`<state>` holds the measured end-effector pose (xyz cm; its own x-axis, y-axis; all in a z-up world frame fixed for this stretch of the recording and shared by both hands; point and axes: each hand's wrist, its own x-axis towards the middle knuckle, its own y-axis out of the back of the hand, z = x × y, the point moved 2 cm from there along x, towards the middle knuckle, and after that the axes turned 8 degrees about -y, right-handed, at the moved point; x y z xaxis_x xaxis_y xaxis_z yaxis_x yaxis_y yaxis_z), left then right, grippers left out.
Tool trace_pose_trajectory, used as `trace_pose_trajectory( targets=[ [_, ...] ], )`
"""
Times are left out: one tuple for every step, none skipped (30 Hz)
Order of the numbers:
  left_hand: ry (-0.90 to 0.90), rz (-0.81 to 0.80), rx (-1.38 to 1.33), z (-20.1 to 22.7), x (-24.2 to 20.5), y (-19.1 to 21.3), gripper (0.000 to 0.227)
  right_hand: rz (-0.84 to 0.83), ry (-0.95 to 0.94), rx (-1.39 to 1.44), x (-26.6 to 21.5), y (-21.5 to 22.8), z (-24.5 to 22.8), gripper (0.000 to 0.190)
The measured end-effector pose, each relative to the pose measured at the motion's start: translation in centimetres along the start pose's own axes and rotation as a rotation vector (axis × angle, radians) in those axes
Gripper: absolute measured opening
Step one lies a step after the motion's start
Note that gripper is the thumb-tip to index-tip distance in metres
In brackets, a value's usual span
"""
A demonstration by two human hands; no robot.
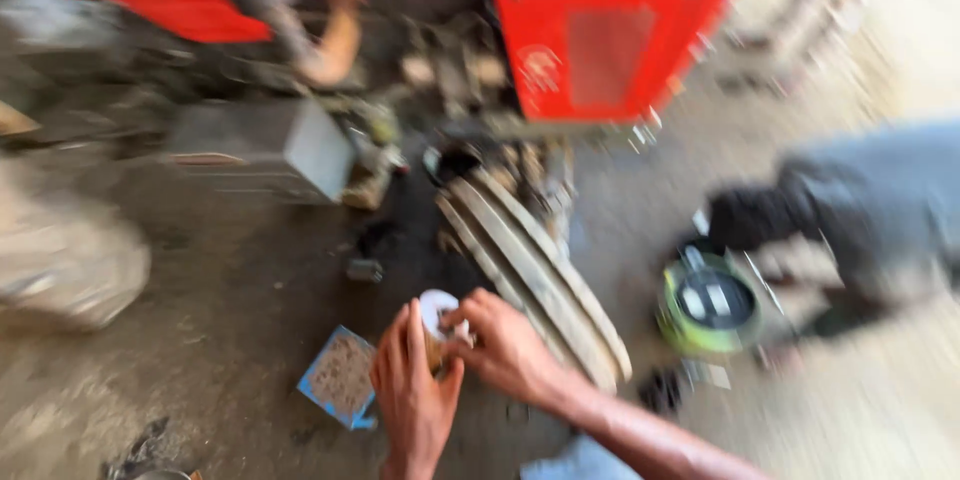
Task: Replacing the fuel filter and cleaning housing components on a tractor engine.
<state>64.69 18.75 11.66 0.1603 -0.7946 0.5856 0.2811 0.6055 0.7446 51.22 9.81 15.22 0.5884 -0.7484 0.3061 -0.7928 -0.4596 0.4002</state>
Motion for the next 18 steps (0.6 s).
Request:
trace_pose_trajectory(
  targets=[
    [-0.023, -0.053, -0.029, -0.2, 0.2, 0.5, 0.094, 0.034, -0.054, 0.003, -0.6, -0.3, -0.1, 0.021],
    [-0.086, -0.067, -0.054, -0.1, 0.7, 0.7, 0.095, 0.068, -0.073, -0.045, -1.1, -0.3, -0.1, 0.019],
    [-0.149, -0.08, -0.083, 0.1, 1.1, 0.9, 0.096, 0.099, -0.094, -0.093, -1.6, -0.2, 0.0, 0.017],
    [-0.172, -0.124, -0.113, -0.1, 1.0, 0.7, 0.096, 0.131, -0.141, -0.094, -2.4, -0.1, 0.2, 0.017],
    [-0.234, -0.142, -0.14, -0.1, 0.9, 0.6, 0.096, 0.118, -0.187, -0.062, -3.3, 0.0, 0.5, 0.016],
    [-0.292, -0.143, -0.162, -0.1, 1.1, 0.2, 0.095, 0.1, -0.216, -0.031, -3.7, 0.3, 0.8, 0.015],
    [-0.312, -0.17, -0.187, 0.0, 1.1, -0.1, 0.095, 0.127, -0.247, -0.033, -4.2, 0.8, 1.2, 0.015],
    [-0.362, -0.198, -0.21, 0.1, 1.2, -0.5, 0.095, 0.085, -0.26, -0.018, -4.5, 1.3, 1.7, 0.016],
    [-0.413, -0.224, -0.235, 0.2, 1.4, -0.8, 0.094, 0.043, -0.272, -0.002, -4.8, 1.8, 2.2, 0.017],
    [-0.426, -0.241, -0.249, 0.7, 1.5, -1.1, 0.094, 0.061, -0.291, -0.002, -5.3, 2.3, 2.4, 0.017],
    [-0.426, -0.279, -0.298, 1.2, 1.7, -1.4, 0.094, 0.044, -0.274, -0.013, -5.9, 2.7, 2.5, 0.018],
    [-0.419, -0.311, -0.338, 1.6, 2.1, -1.8, 0.095, 0.018, -0.248, -0.025, -6.0, 3.2, 2.8, 0.019],
    [-0.426, -0.32, -0.344, 1.7, 2.5, -2.5, 0.095, 0.027, -0.257, -0.024, -6.3, 3.7, 3.1, 0.019],
    [-0.319, -0.334, -0.446, 1.7, 2.9, -3.1, 0.096, 0.059, -0.186, -0.05, -6.4, 4.4, 3.2, 0.019],
    [-0.211, -0.348, -0.546, 1.7, 3.3, -3.8, 0.096, 0.091, -0.114, -0.075, -6.4, 5.0, 3.3, 0.018],
    [-0.204, -0.343, -0.536, 1.7, 3.8, -4.3, 0.096, 0.083, -0.107, -0.069, -6.4, 5.6, 3.6, 0.018],
    [-0.071, -0.373, -0.71, 1.6, 4.4, -4.9, 0.096, 0.137, -0.094, 0.023, -6.4, 6.2, 4.0, 0.017],
    [0.073, -0.392, -0.881, 1.6, 4.6, -5.6, 0.096, 0.18, -0.082, 0.116, -6.4, 6.9, 4.3, 0.016]
  ],
)
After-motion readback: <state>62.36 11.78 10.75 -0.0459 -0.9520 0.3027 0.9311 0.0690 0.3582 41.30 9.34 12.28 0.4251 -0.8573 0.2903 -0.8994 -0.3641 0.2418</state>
